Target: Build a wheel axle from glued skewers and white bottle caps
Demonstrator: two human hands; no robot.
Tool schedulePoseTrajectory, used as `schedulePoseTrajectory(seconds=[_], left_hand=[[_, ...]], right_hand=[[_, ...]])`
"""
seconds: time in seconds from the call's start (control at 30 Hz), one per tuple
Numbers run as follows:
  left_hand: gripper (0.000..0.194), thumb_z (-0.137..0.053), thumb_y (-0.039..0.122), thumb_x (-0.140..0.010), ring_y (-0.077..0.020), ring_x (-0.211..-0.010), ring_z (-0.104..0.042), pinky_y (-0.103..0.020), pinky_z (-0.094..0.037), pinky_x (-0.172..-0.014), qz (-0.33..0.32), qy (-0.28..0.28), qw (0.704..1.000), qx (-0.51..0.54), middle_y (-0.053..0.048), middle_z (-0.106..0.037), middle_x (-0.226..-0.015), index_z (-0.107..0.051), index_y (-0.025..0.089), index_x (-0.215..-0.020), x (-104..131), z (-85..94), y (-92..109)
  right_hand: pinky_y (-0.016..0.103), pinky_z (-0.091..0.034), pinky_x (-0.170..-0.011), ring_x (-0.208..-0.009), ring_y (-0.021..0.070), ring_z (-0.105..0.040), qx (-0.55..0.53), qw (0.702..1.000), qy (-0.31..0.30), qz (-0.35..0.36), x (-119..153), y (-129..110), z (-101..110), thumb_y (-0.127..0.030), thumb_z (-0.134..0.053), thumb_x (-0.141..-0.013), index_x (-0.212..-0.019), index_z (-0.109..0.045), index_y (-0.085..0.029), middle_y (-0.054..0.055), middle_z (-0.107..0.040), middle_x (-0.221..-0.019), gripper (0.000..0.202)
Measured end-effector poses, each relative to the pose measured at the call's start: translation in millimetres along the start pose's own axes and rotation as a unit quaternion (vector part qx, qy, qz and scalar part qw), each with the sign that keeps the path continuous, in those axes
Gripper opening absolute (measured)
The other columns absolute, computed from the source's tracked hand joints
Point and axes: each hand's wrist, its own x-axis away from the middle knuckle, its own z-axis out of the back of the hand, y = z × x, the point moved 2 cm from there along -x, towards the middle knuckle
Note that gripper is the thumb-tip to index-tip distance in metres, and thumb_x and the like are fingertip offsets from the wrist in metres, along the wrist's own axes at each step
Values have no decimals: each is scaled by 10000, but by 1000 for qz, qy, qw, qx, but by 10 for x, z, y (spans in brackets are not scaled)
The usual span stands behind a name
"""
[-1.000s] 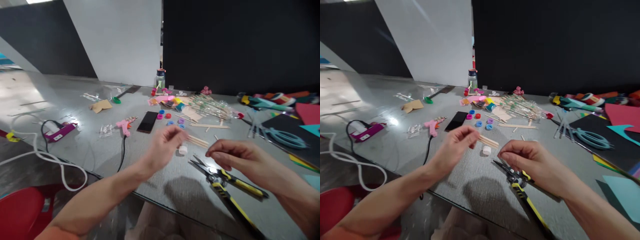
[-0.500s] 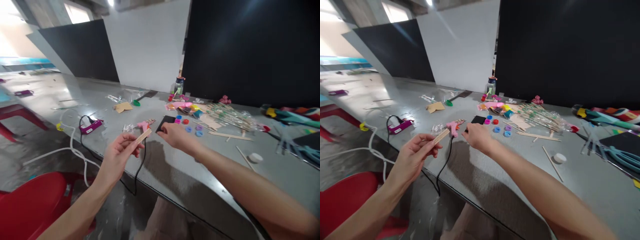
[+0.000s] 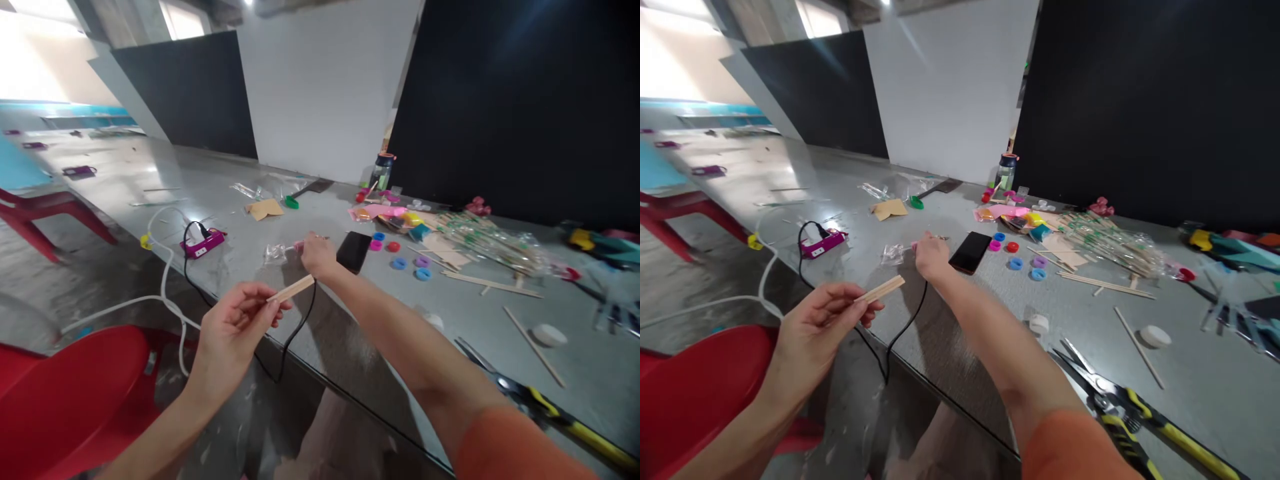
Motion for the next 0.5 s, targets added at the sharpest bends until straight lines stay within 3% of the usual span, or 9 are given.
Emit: schedulePoseTrajectory(seconds=[0.13, 0.27, 0.33, 0.4, 0.5], left_hand=[[162, -745, 304, -873, -125, -729, -706, -207, -573, -670, -2, 31, 1000, 2, -13, -787, -836, -664, 205, -973, -9, 64, -78], [160, -729, 306, -875, -128, -716, -689, -213, -557, -655, -1, 6, 1000, -10, -10, -767, -800, -667, 202, -980, -111, 7, -141], [130, -707, 301, -875, -118, -655, -654, -207, -536, -614, -2, -31, 999, -19, 4, -731, -724, -665, 198, -942, -198, -124, -154], [124, -691, 305, -870, -114, -612, -619, -206, -516, -577, 4, -81, 996, -25, 13, -690, -672, -655, 193, -907, -293, -334, -178], [152, -669, 333, -873, -120, -590, -593, -219, -491, -545, 26, -188, 982, -21, 8, -662, -670, -637, 190, -913, -399, -768, -271]], right_hand=[[453, -579, -882, -1045, 238, -664, -92, 994, 49, -21, 202, 129, 312, -347, -644, -976, -1279, -599, -169, 98, -642, -1247, 355], [325, -604, -730, -934, 189, -698, -215, 972, 91, -33, 835, 396, 894, -346, -432, -1054, -1300, -504, -188, 84, -674, -1147, 301], [304, -596, -660, -911, 198, -706, -253, 960, 112, -49, 1304, 564, 1211, -425, -380, -1048, -1241, -518, -237, 78, -680, -1133, 302], [310, -549, -531, -713, 197, -695, -276, 950, 124, -79, 1794, 717, 1483, -508, -420, -1016, -1210, -544, -289, 60, -705, -1066, 317], [347, -474, -468, -546, 185, -609, -318, 916, 156, -188, 2436, 914, 1764, -578, -541, -951, -1128, -591, -351, 62, -709, -1080, 292]])
